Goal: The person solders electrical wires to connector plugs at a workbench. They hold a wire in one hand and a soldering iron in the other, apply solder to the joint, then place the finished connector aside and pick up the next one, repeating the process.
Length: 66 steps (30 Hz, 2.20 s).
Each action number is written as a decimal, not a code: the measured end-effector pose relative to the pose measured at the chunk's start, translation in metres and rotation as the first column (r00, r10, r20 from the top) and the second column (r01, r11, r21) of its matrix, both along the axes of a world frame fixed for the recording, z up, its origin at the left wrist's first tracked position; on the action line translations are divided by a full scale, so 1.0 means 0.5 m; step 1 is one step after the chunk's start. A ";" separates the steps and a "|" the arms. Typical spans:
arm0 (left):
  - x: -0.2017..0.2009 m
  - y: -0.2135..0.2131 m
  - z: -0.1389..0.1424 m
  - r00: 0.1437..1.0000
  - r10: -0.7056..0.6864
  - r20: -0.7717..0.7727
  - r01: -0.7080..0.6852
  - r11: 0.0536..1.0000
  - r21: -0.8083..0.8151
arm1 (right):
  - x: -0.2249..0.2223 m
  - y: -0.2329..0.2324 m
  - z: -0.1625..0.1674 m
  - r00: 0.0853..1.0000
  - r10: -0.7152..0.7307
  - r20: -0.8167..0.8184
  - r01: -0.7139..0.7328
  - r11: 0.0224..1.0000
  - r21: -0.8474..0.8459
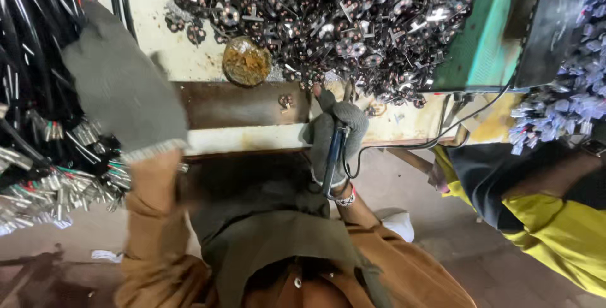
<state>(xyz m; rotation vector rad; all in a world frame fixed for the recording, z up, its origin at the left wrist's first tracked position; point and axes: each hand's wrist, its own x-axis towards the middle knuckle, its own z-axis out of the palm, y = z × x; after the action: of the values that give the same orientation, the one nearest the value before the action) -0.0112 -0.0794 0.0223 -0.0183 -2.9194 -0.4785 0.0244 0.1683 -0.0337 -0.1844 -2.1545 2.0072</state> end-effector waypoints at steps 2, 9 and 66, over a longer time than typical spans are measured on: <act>0.014 -0.039 -0.035 0.988 -0.093 -0.120 0.078 0.990 -0.120 | -0.013 -0.007 -0.002 0.984 0.031 -0.175 -0.031 1.000 0.002; 0.001 -0.049 -0.032 0.982 0.096 -0.163 -0.019 0.908 0.418 | 0.001 0.027 -0.046 0.991 0.067 -0.116 -0.065 0.998 0.022; 0.119 0.112 0.031 0.803 -0.141 0.579 -0.508 0.347 0.788 | -0.024 -0.038 0.115 0.910 0.375 0.179 -0.410 0.877 0.249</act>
<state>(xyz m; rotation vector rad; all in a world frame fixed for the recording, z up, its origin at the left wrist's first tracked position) 0.0480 -0.0235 0.0377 0.7567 -2.4875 -2.3860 0.0125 0.1493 0.0237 0.1937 -2.7116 1.8806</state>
